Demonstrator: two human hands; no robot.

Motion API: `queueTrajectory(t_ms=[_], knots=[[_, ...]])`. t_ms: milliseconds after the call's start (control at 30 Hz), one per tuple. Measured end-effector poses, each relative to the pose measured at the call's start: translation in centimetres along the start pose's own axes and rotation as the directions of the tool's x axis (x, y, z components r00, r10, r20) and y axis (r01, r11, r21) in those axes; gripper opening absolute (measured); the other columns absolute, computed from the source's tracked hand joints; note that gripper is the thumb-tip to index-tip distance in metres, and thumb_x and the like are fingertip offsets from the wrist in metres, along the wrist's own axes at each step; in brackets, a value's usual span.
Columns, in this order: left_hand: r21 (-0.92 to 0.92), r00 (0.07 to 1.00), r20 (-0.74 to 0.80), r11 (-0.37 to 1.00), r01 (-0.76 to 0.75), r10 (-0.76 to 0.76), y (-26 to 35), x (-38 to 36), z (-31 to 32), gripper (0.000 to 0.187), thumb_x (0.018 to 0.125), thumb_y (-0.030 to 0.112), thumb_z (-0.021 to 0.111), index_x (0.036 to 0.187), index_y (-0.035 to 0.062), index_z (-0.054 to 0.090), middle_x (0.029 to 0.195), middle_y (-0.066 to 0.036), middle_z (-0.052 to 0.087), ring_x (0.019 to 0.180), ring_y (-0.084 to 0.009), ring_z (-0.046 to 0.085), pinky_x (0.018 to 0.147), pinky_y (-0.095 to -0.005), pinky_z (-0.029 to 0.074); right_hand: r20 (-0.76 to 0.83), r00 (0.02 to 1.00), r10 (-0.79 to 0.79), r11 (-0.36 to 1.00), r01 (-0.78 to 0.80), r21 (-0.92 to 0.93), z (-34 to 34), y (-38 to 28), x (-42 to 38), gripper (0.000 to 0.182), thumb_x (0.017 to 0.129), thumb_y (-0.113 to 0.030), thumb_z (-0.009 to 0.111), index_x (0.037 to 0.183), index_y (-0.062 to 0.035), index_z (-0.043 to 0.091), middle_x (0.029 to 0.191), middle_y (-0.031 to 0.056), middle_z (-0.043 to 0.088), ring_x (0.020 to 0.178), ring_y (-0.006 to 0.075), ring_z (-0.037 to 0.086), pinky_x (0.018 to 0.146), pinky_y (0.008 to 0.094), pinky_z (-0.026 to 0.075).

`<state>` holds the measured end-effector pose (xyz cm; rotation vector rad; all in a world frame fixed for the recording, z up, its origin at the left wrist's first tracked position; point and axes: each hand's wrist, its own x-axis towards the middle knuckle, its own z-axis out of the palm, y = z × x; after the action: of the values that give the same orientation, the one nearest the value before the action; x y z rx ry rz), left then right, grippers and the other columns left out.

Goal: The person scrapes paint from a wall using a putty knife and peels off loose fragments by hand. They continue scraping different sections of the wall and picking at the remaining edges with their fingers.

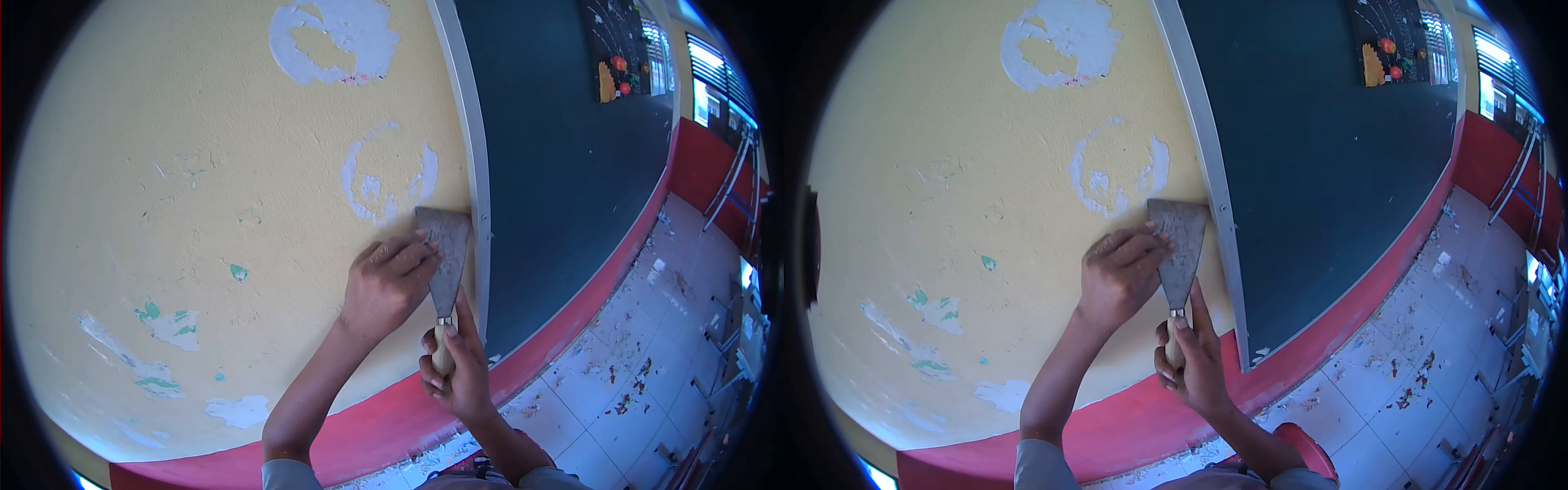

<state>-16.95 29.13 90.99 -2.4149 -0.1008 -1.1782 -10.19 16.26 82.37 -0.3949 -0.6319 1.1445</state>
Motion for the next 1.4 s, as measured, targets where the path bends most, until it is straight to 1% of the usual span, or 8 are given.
queueTrajectory(t_ms=[133,500,667,800,967,1200,1300,1400], knots=[[0.060,1.000,0.003,0.998,-0.008,0.008,-0.6,2.2,-0.6,0.031,0.056,0.001,0.069,0.086,0.0085,0.070,0.091,-0.002,0.067,0.097,-0.0207,0.065,0.077,-0.0332,0.053,0.022,0.999,-0.034,0.999,0.034,0.007,0.1,-0.3,1.1,0.061,0.099,-0.027,0.042,0.150,-0.0264,0.010,0.085,0.0058,0.050,0.042,0.0071,0.041,0.032,0.0200,0.033],[0.065,0.999,-0.047,0.997,0.029,-0.026,-0.2,3.2,-1.2,0.031,0.058,-0.001,0.068,0.087,0.0069,0.070,0.088,-0.004,0.066,0.093,-0.0230,0.067,0.076,-0.0337,0.054,0.097,0.995,-0.024,0.999,0.021,0.034,0.6,-2.6,2.3,0.061,0.100,-0.025,0.041,0.151,-0.0239,0.008,0.085,0.0051,0.049,0.044,0.0054,0.043,0.035,0.0185,0.033],[0.006,0.999,-0.031,1.000,0.027,-0.027,0.6,0.3,-0.2,0.028,0.057,-0.002,0.068,0.084,0.0068,0.070,0.087,-0.005,0.067,0.093,-0.0234,0.067,0.075,-0.0341,0.055,0.052,0.998,0.019,1.000,-0.019,-0.014,-0.9,-0.1,0.6,0.061,0.099,-0.025,0.042,0.150,-0.0256,0.009,0.084,0.0057,0.049,0.042,0.0071,0.041,0.033,0.0196,0.034],[0.071,0.993,-0.090,0.994,0.079,-0.072,0.1,3.1,-0.7,0.030,0.056,-0.003,0.069,0.083,0.0078,0.071,0.088,-0.003,0.068,0.094,-0.0224,0.067,0.077,-0.0332,0.055,0.078,0.997,0.021,1.000,-0.022,0.007,-0.2,-2.0,1.6,0.062,0.100,-0.026,0.042,0.151,-0.0222,0.007,0.086,0.0055,0.050,0.044,0.0054,0.043,0.036,0.0183,0.034],[-0.016,0.997,-0.035,0.997,0.075,-0.076,0.8,0.9,0.2,0.030,0.056,-0.005,0.066,0.084,0.0059,0.070,0.088,-0.004,0.068,0.094,-0.0222,0.066,0.077,-0.0336,0.055,0.046,0.998,0.048,0.999,-0.048,-0.009,-1.1,-1.0,1.1,0.061,0.099,-0.027,0.042,0.150,-0.0258,0.009,0.086,0.0064,0.049,0.044,0.0066,0.043,0.033,0.0194,0.034],[0.034,0.997,0.000,0.996,0.082,-0.082,1.4,1.5,-0.1,0.030,0.056,-0.005,0.066,0.083,0.0063,0.070,0.088,-0.004,0.068,0.094,-0.0232,0.066,0.077,-0.0343,0.054,0.058,0.996,0.074,0.996,-0.077,0.050,-1.1,-1.7,0.2,0.060,0.100,-0.026,0.041,0.150,-0.0267,0.009,0.085,0.0064,0.048,0.042,0.0069,0.041,0.031,0.0199,0.034],[0.055,0.996,-0.054,0.995,0.079,-0.076,0.7,2.5,-0.1,0.030,0.056,-0.005,0.067,0.083,0.0070,0.071,0.087,-0.004,0.068,0.095,-0.0223,0.066,0.077,-0.0336,0.055,0.070,0.997,0.010,1.000,-0.009,-0.021,-0.8,-1.7,1.7,0.061,0.099,-0.026,0.041,0.150,-0.0255,0.008,0.085,0.0065,0.049,0.042,0.0067,0.041,0.031,0.0196,0.034],[0.088,0.995,-0.073,0.993,0.081,-0.075,0.6,3.8,-0.4,0.031,0.055,-0.004,0.067,0.083,0.0079,0.071,0.087,-0.004,0.068,0.095,-0.0218,0.066,0.076,-0.0330,0.055,0.116,0.993,0.002,0.999,-0.007,0.046,-0.5,-2.9,2.2,0.061,0.099,-0.025,0.041,0.150,-0.0238,0.008,0.086,0.0068,0.049,0.042,0.0067,0.041,0.032,0.0192,0.034]])
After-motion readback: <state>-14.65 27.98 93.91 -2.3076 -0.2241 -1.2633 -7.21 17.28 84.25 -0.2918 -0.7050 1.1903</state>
